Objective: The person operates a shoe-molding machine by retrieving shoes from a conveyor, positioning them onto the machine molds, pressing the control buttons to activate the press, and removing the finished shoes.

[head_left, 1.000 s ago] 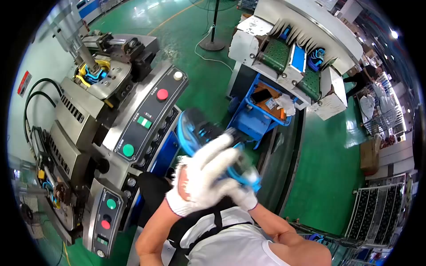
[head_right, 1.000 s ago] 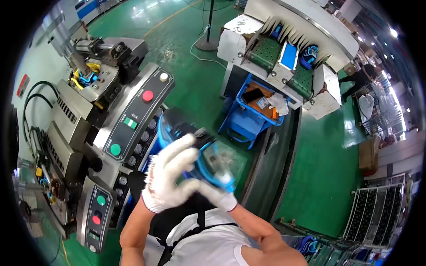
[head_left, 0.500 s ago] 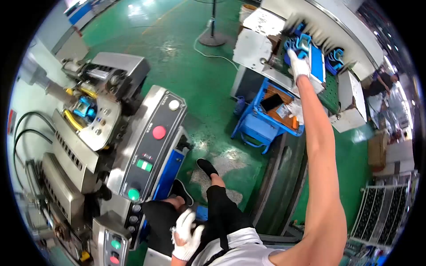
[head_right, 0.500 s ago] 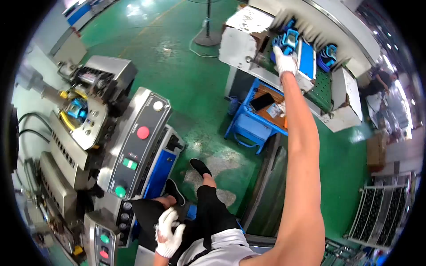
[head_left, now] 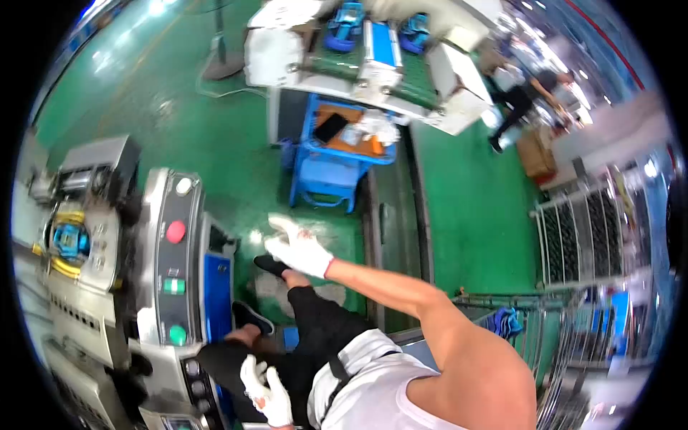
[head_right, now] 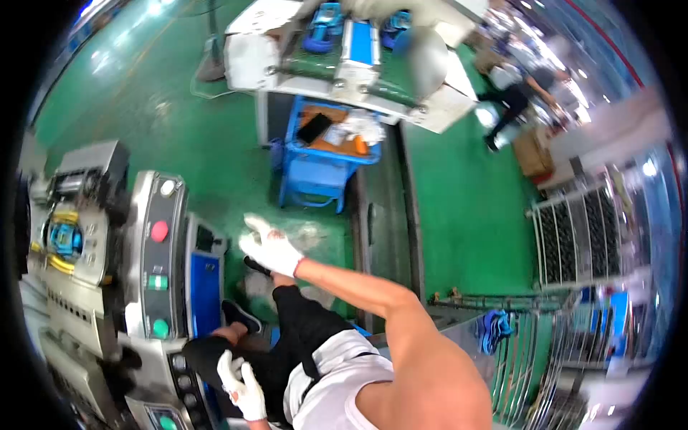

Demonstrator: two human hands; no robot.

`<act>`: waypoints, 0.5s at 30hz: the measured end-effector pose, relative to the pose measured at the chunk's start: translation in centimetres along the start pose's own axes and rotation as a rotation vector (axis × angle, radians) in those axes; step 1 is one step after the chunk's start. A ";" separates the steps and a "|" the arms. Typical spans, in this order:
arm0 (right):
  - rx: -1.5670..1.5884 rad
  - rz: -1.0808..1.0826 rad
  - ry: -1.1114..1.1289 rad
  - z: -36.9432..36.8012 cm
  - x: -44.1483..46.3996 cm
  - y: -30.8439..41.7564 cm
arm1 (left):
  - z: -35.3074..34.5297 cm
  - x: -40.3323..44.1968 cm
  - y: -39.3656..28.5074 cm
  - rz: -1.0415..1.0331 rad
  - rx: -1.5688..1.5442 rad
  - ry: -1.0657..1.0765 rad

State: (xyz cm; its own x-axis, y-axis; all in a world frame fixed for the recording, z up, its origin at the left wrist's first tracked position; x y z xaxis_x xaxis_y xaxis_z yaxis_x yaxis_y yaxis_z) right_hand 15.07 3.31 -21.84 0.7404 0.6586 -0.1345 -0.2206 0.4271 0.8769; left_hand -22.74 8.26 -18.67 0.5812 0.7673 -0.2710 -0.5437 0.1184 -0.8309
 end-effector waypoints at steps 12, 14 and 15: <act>0.067 0.260 1.144 -20.9 -21.0 14.6 | 2.1 -32.6 15.9 0.645 -0.036 -1.163; -0.029 0.367 1.260 -23.2 -23.2 15.0 | -2.1 -43.4 18.5 0.904 0.066 -1.360; -0.096 0.388 1.310 -23.9 -23.9 14.8 | -4.7 -48.8 18.6 1.059 0.255 -1.382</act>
Point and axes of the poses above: each hand's wrist, its own x-axis towards the middle knuckle, its own z-axis out of the back of the hand, y = z × x, the point moved 5 cm from there along x, towards the middle knuckle, and after that the axes turned 1 degree about y, right-handed, at the moved point
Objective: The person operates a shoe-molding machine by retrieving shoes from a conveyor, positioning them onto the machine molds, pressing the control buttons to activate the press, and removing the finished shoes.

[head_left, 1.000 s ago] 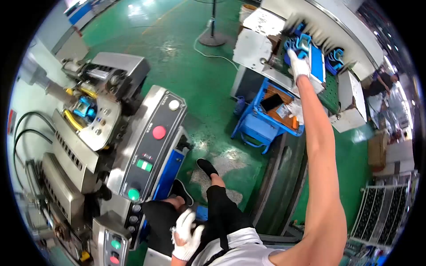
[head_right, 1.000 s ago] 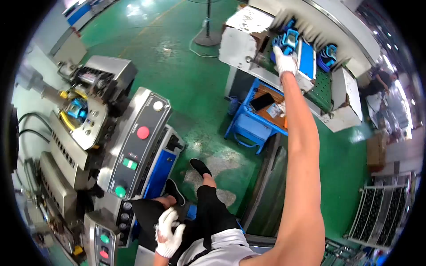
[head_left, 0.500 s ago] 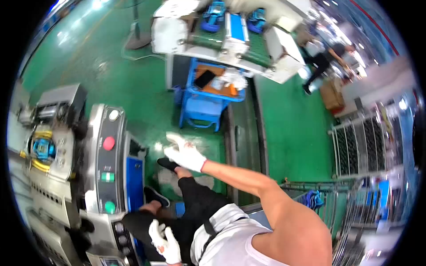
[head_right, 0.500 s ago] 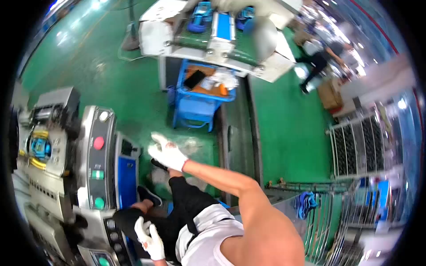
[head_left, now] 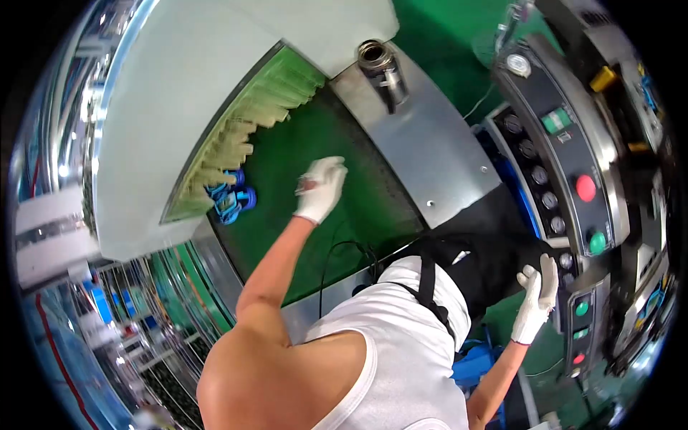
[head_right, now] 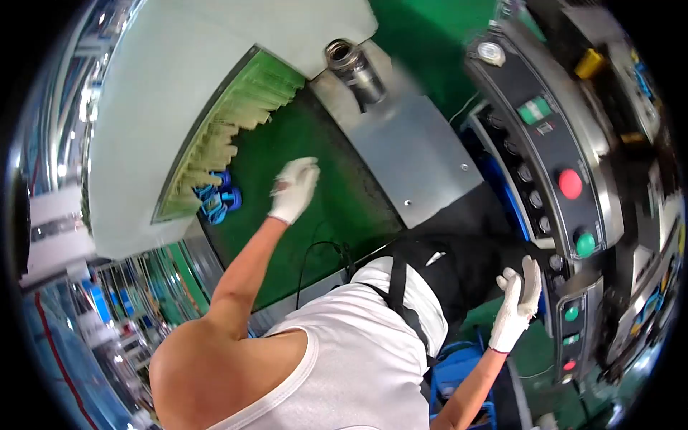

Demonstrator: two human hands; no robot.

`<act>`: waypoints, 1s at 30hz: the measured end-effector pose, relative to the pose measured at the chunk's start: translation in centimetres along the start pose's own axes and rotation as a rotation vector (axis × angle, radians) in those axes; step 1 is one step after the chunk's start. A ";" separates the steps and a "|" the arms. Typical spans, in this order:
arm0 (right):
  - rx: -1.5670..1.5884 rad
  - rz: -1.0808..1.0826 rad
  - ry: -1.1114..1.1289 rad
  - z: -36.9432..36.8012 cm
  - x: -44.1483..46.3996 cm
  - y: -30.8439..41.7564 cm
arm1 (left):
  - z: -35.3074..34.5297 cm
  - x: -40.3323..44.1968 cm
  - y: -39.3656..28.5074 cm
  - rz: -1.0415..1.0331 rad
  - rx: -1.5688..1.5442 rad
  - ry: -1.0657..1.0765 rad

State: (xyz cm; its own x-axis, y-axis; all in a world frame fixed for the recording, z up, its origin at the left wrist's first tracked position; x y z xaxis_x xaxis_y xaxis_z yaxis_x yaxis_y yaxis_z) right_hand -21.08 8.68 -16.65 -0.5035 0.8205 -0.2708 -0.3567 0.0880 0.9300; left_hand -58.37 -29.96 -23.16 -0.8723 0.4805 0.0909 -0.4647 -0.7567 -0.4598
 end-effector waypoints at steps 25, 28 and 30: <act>-0.535 0.062 0.464 -3.5 2.4 2.8 | 3.4 -7.4 7.8 0.283 0.042 -0.145; -0.535 0.144 0.507 -6.1 0.6 5.3 | 0.4 -3.7 4.8 0.076 0.024 -0.153; -0.509 0.118 0.506 -8.5 -0.5 7.2 | 0.9 -1.3 3.6 0.076 0.019 -0.113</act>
Point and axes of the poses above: each hand's wrist, its own x-axis towards the middle knuckle, its own z-axis out of the back of the hand, y = z × x, the point moved 5 cm from there along x, towards the middle knuckle, and after that the axes turned 1 degree about y, right-handed, at the moved point
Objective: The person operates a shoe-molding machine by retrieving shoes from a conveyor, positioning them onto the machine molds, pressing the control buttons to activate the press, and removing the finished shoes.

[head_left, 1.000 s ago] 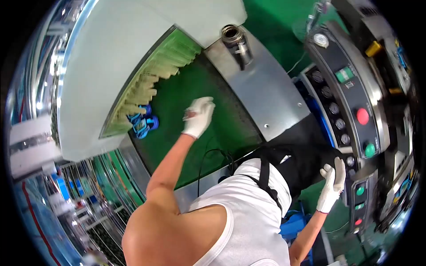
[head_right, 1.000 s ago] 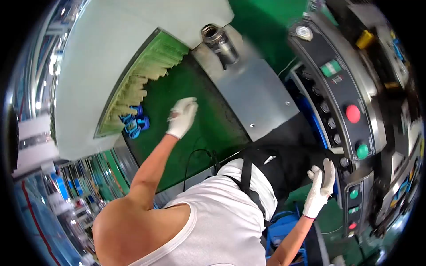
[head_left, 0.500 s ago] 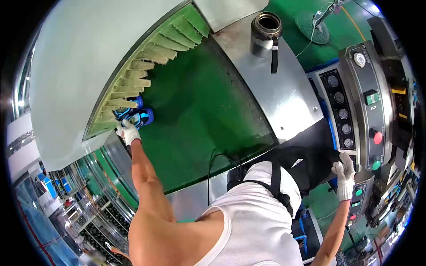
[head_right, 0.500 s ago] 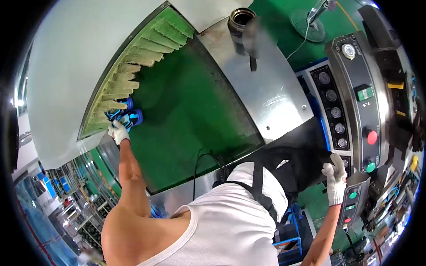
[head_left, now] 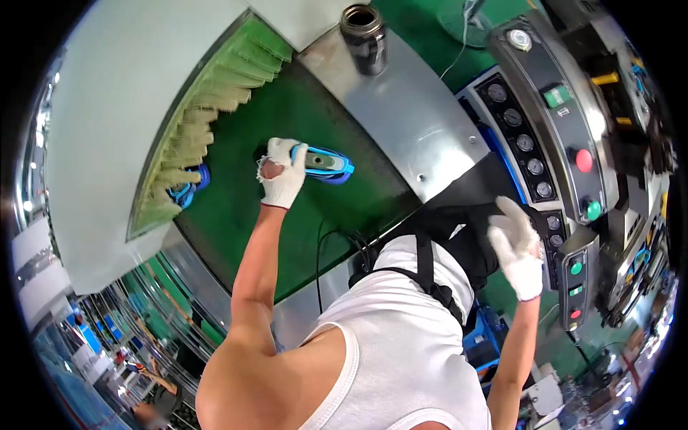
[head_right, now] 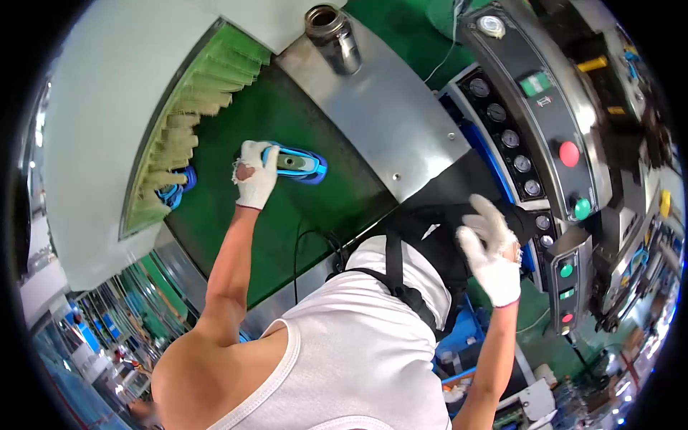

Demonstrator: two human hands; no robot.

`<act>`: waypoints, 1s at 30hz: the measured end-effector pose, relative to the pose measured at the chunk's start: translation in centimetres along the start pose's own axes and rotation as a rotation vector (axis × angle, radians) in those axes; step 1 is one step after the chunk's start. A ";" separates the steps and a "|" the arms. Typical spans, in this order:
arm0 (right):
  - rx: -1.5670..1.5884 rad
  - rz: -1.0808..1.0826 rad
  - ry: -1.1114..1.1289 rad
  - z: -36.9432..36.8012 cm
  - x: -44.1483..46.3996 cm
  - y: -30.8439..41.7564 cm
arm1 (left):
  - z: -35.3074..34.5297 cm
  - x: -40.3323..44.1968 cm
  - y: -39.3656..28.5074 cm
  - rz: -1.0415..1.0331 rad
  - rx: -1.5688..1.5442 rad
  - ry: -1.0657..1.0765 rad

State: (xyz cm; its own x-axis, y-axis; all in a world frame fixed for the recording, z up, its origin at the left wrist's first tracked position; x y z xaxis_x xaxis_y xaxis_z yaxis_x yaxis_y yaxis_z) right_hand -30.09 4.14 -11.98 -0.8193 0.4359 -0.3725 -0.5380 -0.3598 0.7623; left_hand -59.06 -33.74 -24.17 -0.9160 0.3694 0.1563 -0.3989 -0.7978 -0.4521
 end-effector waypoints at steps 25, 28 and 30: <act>1.148 -0.393 -1.357 -0.7 -29.5 -21.4 | -10.2 -11.8 -81.7 -1.477 -0.694 0.636; 1.294 -0.517 -1.333 -5.5 -30.8 -27.2 | -19.7 -10.9 -91.2 -1.263 -0.591 0.663; 1.403 -0.529 -1.354 -5.8 -31.1 -28.3 | -23.6 -10.9 -96.3 -1.202 -0.466 0.623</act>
Point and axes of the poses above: each hand's wrist, its own x-axis towards the middle knuckle, its own z-axis out of the back of the hand, y = z × x, the point moved 5 cm from there along x, towards the middle knuckle, and after that the axes turned 1 degree about y, right-handed, at the moved point
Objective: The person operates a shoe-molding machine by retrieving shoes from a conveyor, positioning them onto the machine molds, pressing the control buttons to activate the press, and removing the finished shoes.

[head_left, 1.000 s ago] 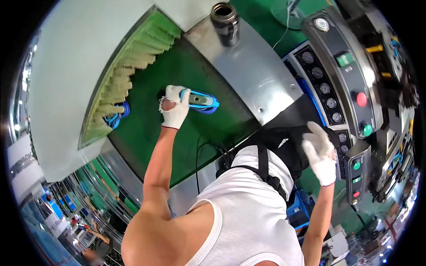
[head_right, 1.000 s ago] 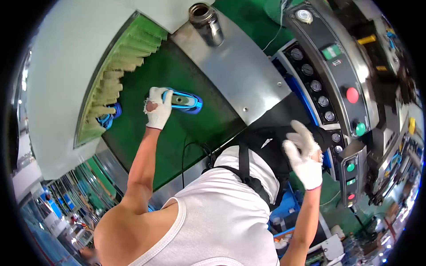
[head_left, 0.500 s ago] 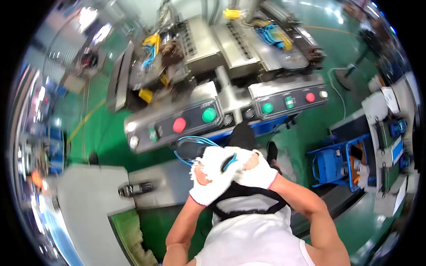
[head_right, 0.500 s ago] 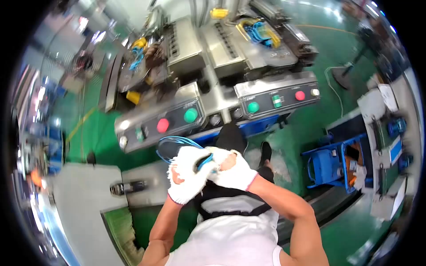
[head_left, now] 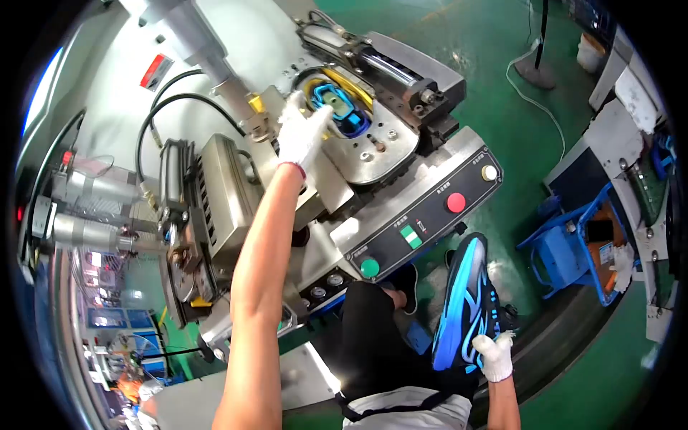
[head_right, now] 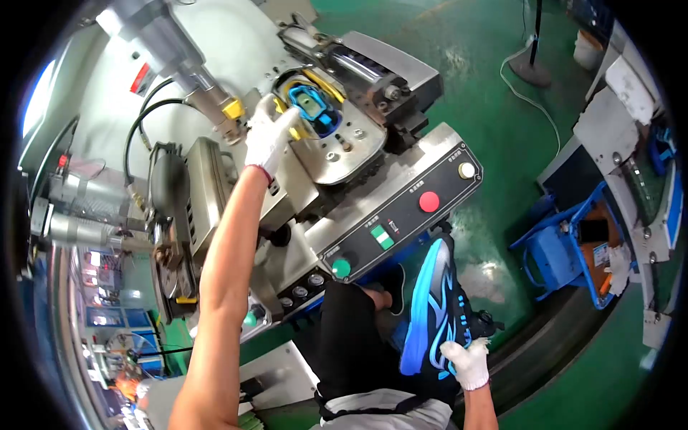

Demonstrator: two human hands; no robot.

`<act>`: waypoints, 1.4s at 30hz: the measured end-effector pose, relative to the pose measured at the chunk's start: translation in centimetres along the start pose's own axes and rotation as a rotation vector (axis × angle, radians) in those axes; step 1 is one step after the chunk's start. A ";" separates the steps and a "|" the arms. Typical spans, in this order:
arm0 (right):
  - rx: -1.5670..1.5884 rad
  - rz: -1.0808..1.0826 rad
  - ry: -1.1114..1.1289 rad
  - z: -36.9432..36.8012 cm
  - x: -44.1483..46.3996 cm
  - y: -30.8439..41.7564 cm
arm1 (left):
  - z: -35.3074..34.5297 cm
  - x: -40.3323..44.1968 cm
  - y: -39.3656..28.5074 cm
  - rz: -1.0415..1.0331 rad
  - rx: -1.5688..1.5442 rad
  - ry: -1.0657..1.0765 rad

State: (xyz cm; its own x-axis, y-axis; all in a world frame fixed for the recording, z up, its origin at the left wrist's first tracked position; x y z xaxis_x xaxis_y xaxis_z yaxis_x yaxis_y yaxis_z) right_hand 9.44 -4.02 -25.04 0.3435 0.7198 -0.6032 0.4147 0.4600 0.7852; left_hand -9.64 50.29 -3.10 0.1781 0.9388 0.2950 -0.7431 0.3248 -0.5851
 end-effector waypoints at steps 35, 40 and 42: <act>-0.880 0.776 -0.021 -32.0 17.4 43.3 | 9.9 -45.8 9.8 -0.237 -0.552 0.571; -1.680 0.822 -0.050 -42.3 33.3 41.2 | 9.5 -45.2 10.6 -0.213 -0.639 0.532; -1.609 1.041 -0.233 -43.5 35.0 39.7 | 9.9 -44.4 10.7 -0.141 -0.615 0.576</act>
State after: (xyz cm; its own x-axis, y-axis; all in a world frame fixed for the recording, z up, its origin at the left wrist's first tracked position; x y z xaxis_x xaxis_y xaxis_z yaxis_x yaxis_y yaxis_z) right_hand 1.32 62.05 -8.92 0.0506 0.9744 0.2189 -0.9960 0.0329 0.0836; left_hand -31.86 10.91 -15.03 0.6664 0.7429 0.0634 -0.2365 0.2913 -0.9269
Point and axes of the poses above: each hand's wrist, its own x-axis towards the middle knuckle, its own z-axis out of the back of the hand, y = z × x, the point moved 5 cm from there along x, towards the middle knuckle, and after that the axes turned 1 degree about y, right-handed, at the moved point
